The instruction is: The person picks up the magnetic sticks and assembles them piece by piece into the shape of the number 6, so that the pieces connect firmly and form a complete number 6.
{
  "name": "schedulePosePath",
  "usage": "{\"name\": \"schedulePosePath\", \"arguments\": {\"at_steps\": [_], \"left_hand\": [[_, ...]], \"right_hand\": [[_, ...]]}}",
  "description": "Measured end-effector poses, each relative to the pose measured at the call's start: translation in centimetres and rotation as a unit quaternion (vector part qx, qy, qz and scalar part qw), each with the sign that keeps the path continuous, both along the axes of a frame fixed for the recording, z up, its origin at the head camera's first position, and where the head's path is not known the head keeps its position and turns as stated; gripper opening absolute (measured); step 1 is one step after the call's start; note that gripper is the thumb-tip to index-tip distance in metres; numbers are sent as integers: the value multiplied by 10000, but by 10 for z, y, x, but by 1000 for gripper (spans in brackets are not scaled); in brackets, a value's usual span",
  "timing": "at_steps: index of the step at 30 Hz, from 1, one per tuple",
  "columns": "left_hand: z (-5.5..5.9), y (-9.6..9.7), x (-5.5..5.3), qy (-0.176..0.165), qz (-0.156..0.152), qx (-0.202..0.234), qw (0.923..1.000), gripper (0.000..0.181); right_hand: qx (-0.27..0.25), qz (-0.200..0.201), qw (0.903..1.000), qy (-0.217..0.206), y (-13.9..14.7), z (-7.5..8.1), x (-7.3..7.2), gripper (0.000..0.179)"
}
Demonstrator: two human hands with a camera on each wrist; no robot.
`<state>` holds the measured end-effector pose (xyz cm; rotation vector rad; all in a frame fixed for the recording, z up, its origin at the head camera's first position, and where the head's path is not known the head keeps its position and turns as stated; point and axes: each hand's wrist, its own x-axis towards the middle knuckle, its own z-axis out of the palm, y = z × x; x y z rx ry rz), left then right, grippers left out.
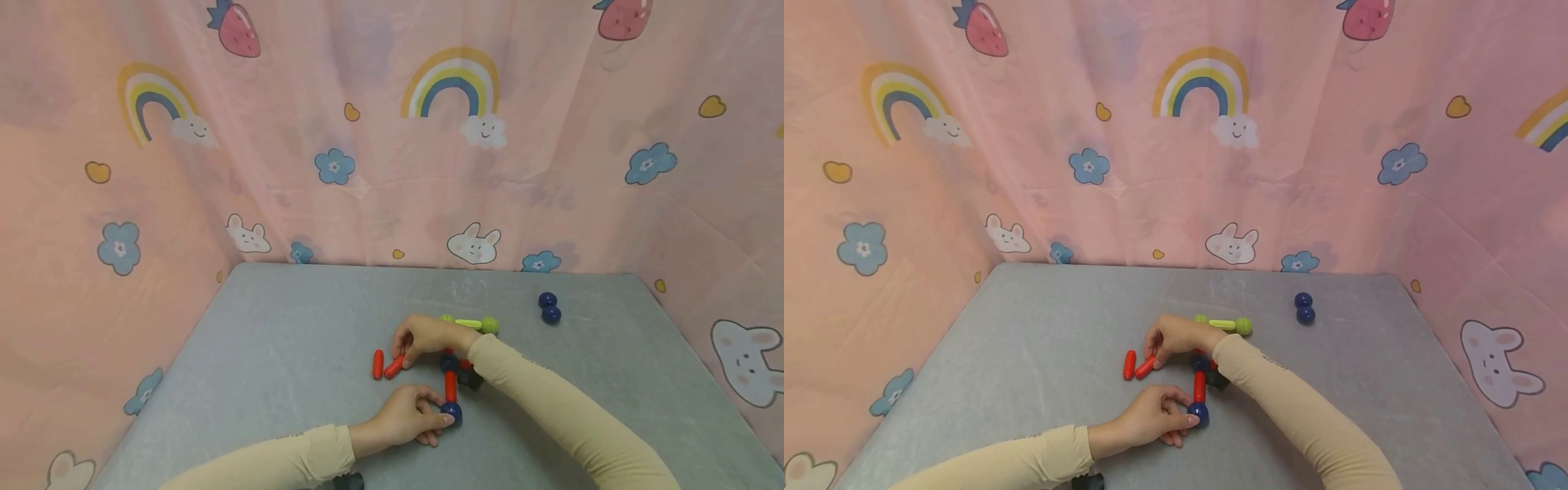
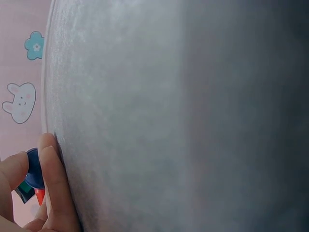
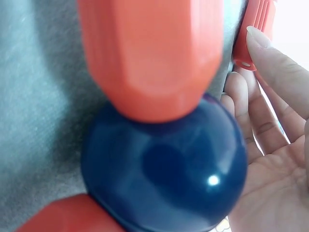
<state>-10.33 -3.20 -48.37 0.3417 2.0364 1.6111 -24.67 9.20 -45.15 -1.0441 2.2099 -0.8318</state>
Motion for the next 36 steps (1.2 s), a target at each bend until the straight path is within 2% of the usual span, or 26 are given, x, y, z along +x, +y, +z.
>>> {"name": "schedulePosePath", "arguments": {"at_steps": [7, 25, 32, 36], "left_hand": [[-1, 1, -1, 7, 49, 7, 10000, 22], [-1, 1, -1, -3, 71, -20, 10000, 22], [-1, 0, -2, -50, 46, 1, 10000, 22], [-1, 0, -1, -51, 36, -1, 10000, 22]], "right_hand": [[-109, -70, 9999, -102, 0, -1, 0, 17], [-176, -279, 9994, 45, 3, -3, -1, 16], [-382, -424, 9984, -53, 9, 7, 0, 12], [-421, -562, 9975, 85, 17, 14, 0, 11]]}}
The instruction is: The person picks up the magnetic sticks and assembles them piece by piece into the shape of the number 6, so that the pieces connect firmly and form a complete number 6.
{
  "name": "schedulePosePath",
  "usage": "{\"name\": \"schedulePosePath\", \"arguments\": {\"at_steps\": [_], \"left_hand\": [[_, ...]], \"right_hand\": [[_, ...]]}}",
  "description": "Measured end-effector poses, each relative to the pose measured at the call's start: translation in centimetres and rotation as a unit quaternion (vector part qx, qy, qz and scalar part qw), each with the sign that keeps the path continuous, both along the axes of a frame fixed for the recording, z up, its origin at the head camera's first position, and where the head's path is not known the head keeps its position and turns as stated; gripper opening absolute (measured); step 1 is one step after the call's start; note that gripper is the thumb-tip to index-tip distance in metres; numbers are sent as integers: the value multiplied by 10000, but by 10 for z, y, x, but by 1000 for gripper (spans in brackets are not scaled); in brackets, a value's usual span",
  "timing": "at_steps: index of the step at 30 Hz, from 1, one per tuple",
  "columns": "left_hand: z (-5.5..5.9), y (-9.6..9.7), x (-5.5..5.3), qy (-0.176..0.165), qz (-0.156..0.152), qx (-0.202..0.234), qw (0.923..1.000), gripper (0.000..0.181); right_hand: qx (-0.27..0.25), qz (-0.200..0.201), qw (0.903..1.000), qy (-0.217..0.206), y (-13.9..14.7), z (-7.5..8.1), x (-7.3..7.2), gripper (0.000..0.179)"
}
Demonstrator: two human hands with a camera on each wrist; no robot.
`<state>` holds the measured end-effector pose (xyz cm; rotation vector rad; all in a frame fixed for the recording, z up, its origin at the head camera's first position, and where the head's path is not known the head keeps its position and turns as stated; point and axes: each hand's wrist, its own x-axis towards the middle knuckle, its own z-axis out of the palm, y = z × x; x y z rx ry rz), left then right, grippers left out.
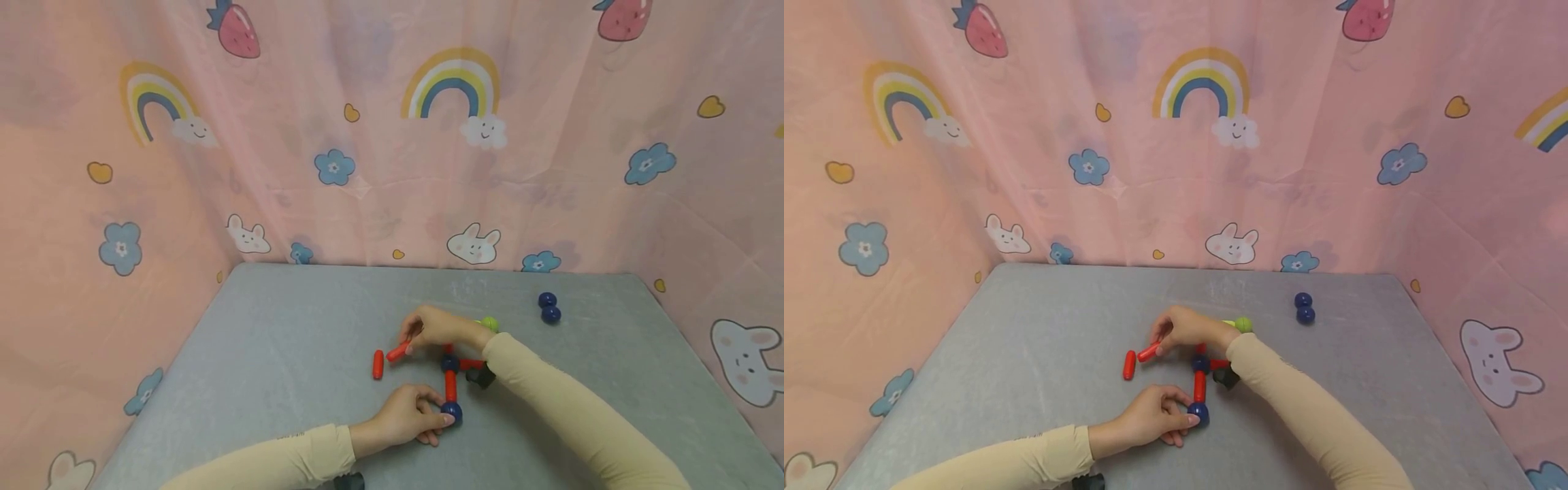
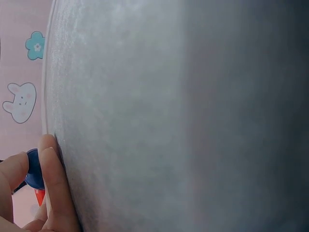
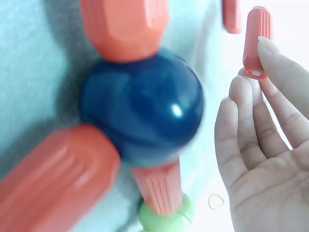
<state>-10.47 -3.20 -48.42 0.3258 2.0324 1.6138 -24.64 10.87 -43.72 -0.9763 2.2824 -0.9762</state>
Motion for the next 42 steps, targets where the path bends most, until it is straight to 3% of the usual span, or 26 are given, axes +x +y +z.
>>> {"name": "schedulePosePath", "arguments": {"at_steps": [8, 14, 30, 42], "left_hand": [[1, -1, 1, -43, -57, 19, 10000, 22], [2, 0, 2, -36, -51, 2, 10000, 22], [2, 1, 3, 40, 20, -99, 9999, 22], [2, 3, 3, -48, 113, -151, 9998, 23]], "right_hand": [[-88, -439, 9988, 184, 24, 12, 7, 12], [-236, -654, 9975, 123, 47, 14, 20, 14], [-494, -1617, 9855, -145, 120, -11, 93, 19], [-497, -1866, 9794, -585, 132, -23, 125, 21]]}}
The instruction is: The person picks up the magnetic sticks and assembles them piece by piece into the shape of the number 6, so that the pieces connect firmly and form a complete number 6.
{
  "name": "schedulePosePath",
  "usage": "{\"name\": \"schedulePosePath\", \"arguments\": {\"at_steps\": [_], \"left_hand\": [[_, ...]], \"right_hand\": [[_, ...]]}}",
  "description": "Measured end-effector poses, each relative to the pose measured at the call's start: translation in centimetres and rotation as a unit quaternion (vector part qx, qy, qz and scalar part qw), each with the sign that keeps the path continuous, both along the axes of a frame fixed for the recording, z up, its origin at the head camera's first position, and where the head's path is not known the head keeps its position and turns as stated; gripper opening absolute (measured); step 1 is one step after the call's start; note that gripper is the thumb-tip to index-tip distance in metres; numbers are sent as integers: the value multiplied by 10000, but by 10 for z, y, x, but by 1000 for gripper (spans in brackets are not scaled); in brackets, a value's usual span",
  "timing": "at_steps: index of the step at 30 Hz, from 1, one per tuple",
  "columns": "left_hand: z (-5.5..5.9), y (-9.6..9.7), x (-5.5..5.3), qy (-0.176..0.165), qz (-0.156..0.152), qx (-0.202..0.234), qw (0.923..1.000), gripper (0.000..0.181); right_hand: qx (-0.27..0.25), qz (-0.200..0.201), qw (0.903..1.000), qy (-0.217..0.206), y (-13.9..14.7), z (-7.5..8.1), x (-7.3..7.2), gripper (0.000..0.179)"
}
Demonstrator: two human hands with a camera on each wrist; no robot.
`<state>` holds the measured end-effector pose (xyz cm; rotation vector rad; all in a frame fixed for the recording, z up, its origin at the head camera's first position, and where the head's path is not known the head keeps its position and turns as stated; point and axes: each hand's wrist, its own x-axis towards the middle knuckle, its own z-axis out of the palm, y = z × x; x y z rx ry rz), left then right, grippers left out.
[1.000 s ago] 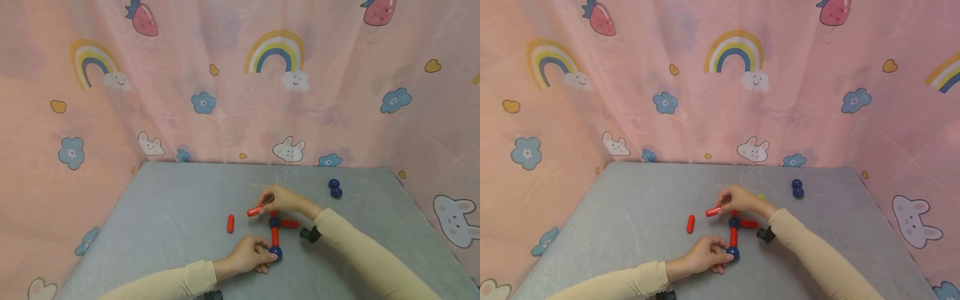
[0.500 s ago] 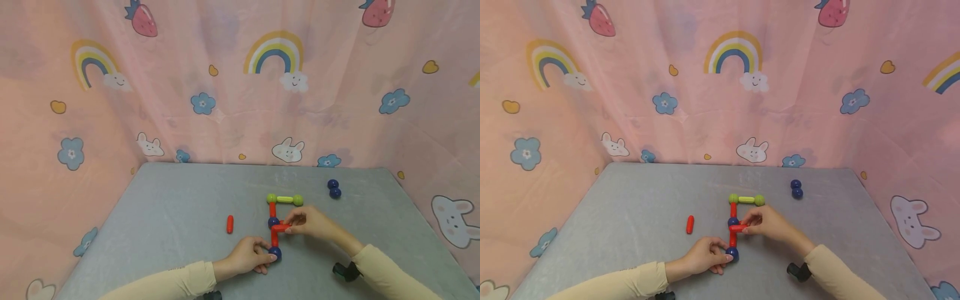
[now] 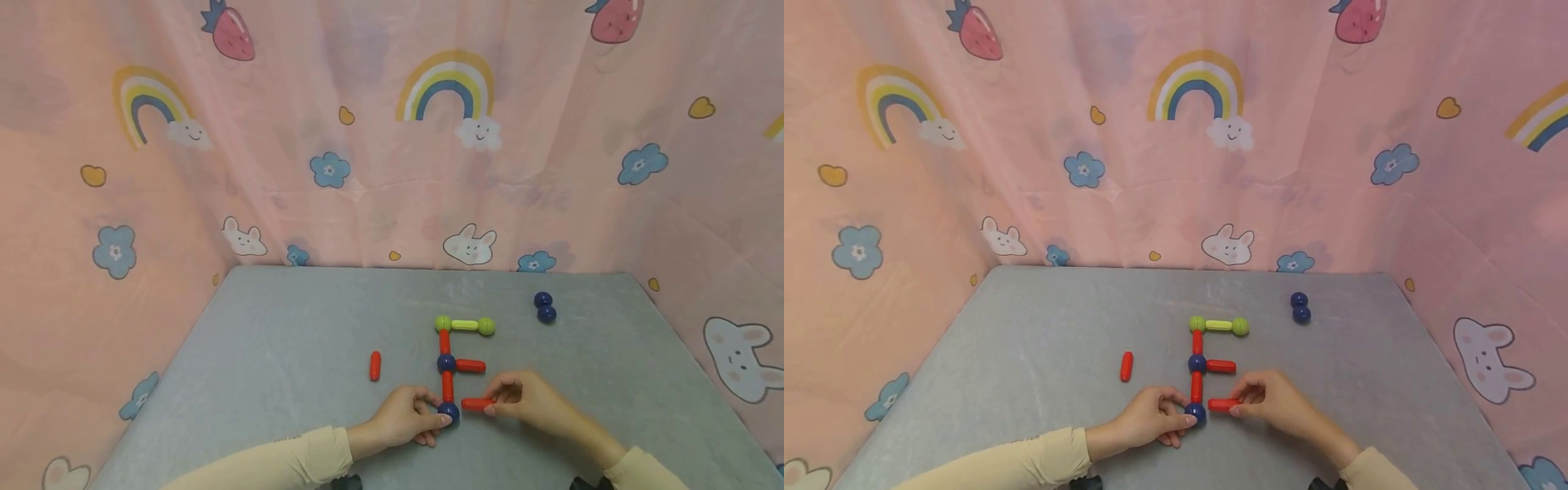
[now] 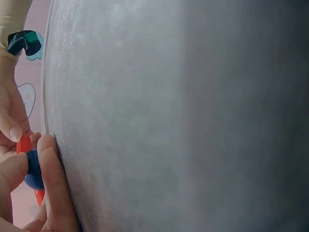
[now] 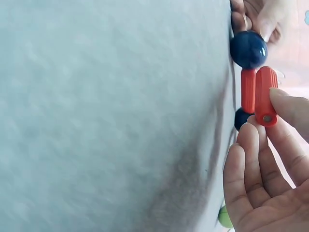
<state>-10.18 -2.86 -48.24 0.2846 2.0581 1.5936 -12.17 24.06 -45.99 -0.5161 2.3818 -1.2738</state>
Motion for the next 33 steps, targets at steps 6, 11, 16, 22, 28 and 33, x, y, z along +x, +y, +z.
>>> {"name": "schedulePosePath", "arguments": {"at_steps": [6, 11, 16, 22, 28, 33], "left_hand": [[0, -1, 0, -20, -15, 32, 10000, 23], [0, -1, 0, -43, -56, 71, 9999, 23], [1, -2, 0, -81, -65, 91, 9999, 22], [1, -2, -1, -102, -85, 91, 9999, 21], [3, -2, -1, -71, -116, 29, 9999, 20], [6, -2, 0, -39, -120, 9, 9999, 19]], "right_hand": [[-16, -3, 10000, 10, -1, -7, 5, 21], [39, -78, 9999, -138, -4, -9, 6, 22], [29, -46, 9999, -122, -4, -9, 6, 23], [12, 15, 9999, -138, -3, -9, 6, 24], [7, 63, 9999, -127, -2, -10, 6, 23], [70, 44, 9999, -132, -2, -11, 8, 23]]}}
